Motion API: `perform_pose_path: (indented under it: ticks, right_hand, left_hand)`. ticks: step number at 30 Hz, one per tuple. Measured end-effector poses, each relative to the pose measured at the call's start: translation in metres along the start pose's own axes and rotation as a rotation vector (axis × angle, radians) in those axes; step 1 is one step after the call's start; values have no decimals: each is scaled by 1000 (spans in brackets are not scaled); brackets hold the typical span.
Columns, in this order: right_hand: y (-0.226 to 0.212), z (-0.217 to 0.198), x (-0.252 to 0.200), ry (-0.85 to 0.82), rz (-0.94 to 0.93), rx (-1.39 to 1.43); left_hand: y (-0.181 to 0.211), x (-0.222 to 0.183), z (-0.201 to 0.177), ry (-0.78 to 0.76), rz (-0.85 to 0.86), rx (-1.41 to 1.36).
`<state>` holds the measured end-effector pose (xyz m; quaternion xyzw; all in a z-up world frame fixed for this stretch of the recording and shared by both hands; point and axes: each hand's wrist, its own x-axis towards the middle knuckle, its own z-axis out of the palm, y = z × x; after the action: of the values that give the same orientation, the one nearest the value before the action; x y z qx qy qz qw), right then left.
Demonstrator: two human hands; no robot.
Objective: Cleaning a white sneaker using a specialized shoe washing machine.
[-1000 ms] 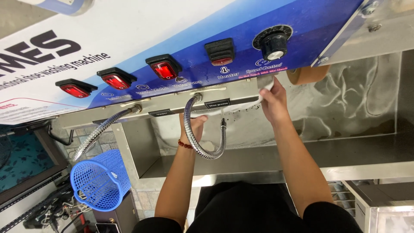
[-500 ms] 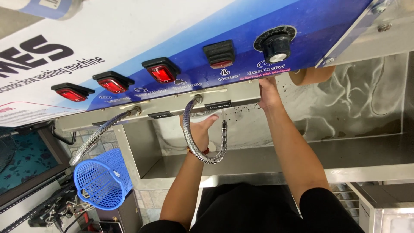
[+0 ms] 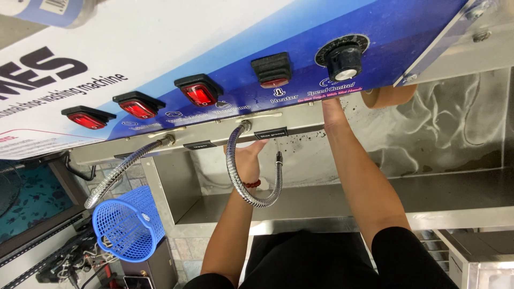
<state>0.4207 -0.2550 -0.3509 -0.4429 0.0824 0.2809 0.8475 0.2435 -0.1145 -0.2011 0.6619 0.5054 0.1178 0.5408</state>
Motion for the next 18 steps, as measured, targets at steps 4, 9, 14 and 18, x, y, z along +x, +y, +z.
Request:
perform_pose_path:
  ticks: [4, 9, 14, 18]
  right_hand:
    - [4, -10, -5, -12, 70, 73]
    - [-29, 15, -34, 71, 208, 8]
    - [7, -19, -48, -37, 174, 227]
    - [-4, 4, -66, -97, 200, 181]
  left_hand:
    - [-13, -10, -2, -8, 123, 224]
    - [14, -32, -1, -111, 253, -190]
    - [-16, -31, -15, 11, 410, -117]
    - [-30, -30, -44, -64, 569, -95]
